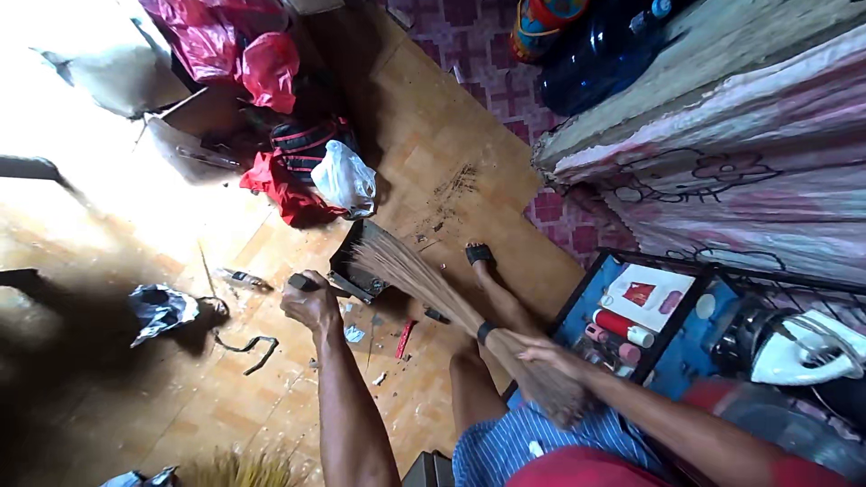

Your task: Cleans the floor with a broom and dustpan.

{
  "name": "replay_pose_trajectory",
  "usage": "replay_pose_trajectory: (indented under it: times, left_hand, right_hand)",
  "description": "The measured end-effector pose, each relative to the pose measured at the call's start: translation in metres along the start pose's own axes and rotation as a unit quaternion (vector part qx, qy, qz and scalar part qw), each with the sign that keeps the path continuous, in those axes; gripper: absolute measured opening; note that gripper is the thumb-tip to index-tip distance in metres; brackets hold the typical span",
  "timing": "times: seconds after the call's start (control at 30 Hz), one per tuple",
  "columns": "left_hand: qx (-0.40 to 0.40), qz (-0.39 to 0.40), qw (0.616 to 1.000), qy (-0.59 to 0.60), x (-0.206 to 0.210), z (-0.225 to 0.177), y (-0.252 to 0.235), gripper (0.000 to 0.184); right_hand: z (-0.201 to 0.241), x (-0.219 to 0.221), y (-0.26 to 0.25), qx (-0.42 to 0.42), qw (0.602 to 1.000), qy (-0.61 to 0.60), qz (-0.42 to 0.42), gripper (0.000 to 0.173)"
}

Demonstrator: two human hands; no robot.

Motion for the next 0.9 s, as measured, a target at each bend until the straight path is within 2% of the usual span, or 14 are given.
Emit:
replay_pose_trajectory:
  times: [0.1, 0.17, 0.27, 0.33, 0.4, 0.43, 0.5, 0.6, 0.67, 0.77, 0.9]
  left_hand:
    - [0.018, -0.002, 1.0, 0.001, -0.012, 0.011, 0.0, 0.041]
    - [0.026, -0.002, 1.0, 0.007, -0.022, 0.024, 0.002, 0.042]
    - [0.03, 0.003, 0.999, 0.027, -0.035, 0.034, 0.006, 0.047]
    - [0.023, 0.004, 0.999, 0.023, -0.043, 0.032, 0.013, 0.05]
    - [0.024, -0.003, 1.0, 0.015, -0.046, 0.032, 0.016, 0.05]
    - [0.028, -0.001, 1.0, 0.014, -0.046, 0.03, 0.018, 0.049]
    - [0.042, 0.022, 0.999, 0.008, -0.039, 0.025, 0.023, 0.045]
    - [0.054, 0.039, 0.998, -0.007, -0.013, 0.023, 0.028, 0.043]
    - [0.052, 0.032, 0.998, -0.012, -0.001, 0.022, 0.029, 0.042]
    - [0.043, 0.035, 0.998, -0.012, -0.007, 0.018, 0.027, 0.04]
    - [0.041, 0.035, 0.999, -0.003, -0.013, 0.026, 0.023, 0.039]
  right_hand:
    - [0.033, -0.047, 0.035, -0.048, 0.995, 0.059, -0.066, 0.06]
    - [0.055, -0.087, 0.033, -0.072, 0.985, 0.104, -0.114, 0.061]
    - [0.075, -0.147, -0.013, -0.053, 0.975, 0.06, -0.208, 0.057]
    - [0.08, -0.176, -0.064, -0.046, 0.956, 0.021, -0.288, 0.047]
    - [0.066, -0.191, -0.125, -0.064, 0.944, 0.004, -0.325, 0.043]
    - [0.051, -0.185, -0.151, -0.076, 0.941, 0.003, -0.329, 0.043]
    - [0.022, -0.127, -0.17, -0.038, 0.953, 0.022, -0.299, 0.044]
    - [-0.03, -0.018, -0.15, 0.031, 0.982, 0.061, -0.177, 0.045]
    - [-0.041, 0.031, -0.112, 0.05, 0.991, 0.038, -0.114, 0.046]
    - [-0.039, 0.047, -0.056, 0.043, 0.997, -0.027, -0.058, 0.053]
    - [-0.013, 0.006, 0.007, 0.026, 0.992, -0.108, -0.053, 0.05]
Point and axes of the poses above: each hand's wrist, its own y-axis away from the middle knuckle, its own x-axis out of the palm, z = x × y, the point moved 1 cm from there along -y, towards the middle knuckle, and after that the axes turned 1 degree about -x, right-handed, at the moved point
